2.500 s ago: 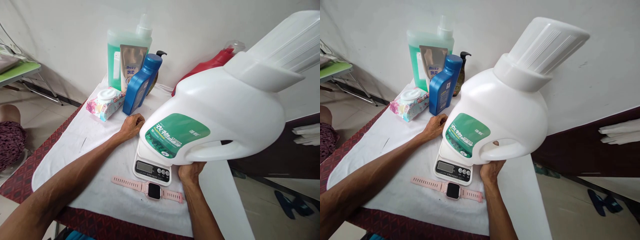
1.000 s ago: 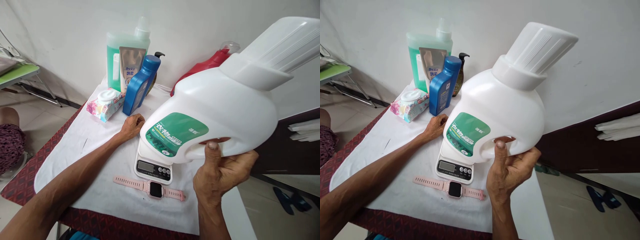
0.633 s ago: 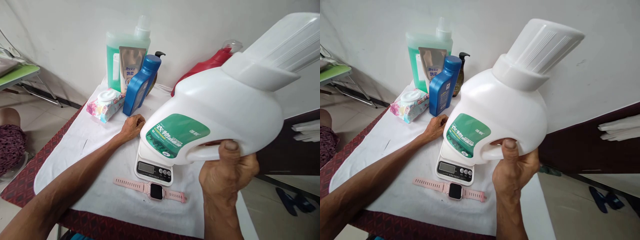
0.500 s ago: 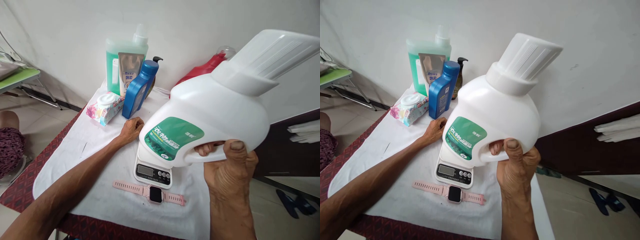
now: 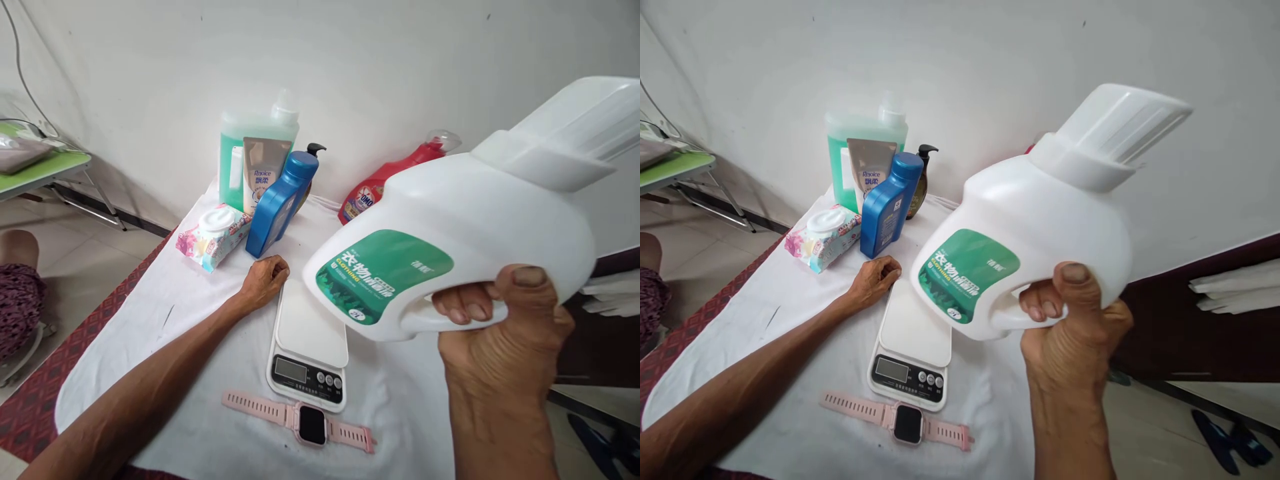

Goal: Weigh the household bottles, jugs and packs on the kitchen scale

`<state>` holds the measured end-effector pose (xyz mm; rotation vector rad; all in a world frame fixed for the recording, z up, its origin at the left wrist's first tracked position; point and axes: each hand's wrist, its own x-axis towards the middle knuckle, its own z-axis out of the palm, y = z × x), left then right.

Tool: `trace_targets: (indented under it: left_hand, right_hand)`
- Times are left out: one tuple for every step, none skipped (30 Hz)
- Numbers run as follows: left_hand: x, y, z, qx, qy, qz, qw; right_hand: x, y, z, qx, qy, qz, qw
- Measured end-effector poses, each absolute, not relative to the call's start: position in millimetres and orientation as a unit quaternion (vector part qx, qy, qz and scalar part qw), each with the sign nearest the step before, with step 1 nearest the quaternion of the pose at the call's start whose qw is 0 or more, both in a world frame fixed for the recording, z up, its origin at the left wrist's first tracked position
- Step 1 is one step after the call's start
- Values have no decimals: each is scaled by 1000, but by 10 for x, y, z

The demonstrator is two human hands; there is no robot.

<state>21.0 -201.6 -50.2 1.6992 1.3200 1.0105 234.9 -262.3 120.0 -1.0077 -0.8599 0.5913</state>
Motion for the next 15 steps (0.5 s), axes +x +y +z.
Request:
trace_targets:
  left_hand:
    - [212, -2017, -507, 665, 514, 397, 369]
    - [213, -2018, -509, 665, 513, 400, 366]
    - [214, -2020, -508, 665, 514, 401, 364]
    - [216, -2022, -506, 664, 515, 402, 364]
    - [217, -2024, -503, 663, 516, 401, 365]
    - [220, -2025, -499, 661, 517, 402, 366]
    - [222, -2026, -496, 660, 517, 402, 369]
    - [224, -2027, -494, 658, 517, 402, 372]
    - [227, -2026, -492, 656, 516, 403, 376]
    - [229, -2025, -493, 654, 515, 404, 380]
    - [232, -2024, -495, 652, 514, 405, 383]
    - [234, -2021, -499, 650, 513, 406, 387]
    - [236, -2018, -505, 648, 512, 408, 388]
    - [238, -2015, -512, 647, 511, 410, 389]
    - [240, -2011, -520, 647, 510, 412, 390]
  right_hand:
    - [2381, -2558, 1216, -459, -397, 251, 754]
    - [2411, -2487, 1219, -459, -398, 235, 759]
    - [2439, -2412, 1209, -460, -396, 219, 764]
    - [2464, -2333, 1186, -463, -394, 206, 767]
    - [2483, -2252, 1153, -468, -393, 197, 767]
    - [2498, -2169, 1112, -473, -391, 189, 766]
    - [2505, -2085, 1064, -478, -388, 183, 766]
    - [2505, -1998, 1013, -482, -385, 181, 766]
    - [2496, -1909, 963, -484, -379, 183, 767]
    - [2478, -1818, 915, -483, -373, 188, 770]
    - [2453, -1723, 872, -482, -366, 194, 772]
    - [2421, -1624, 836, -481, -360, 200, 774]
    - [2384, -1522, 807, -483, -356, 204, 774]
    - [2347, -1414, 784, -486, -353, 204, 773]
    - [2311, -1302, 767, -490, -352, 201, 772]
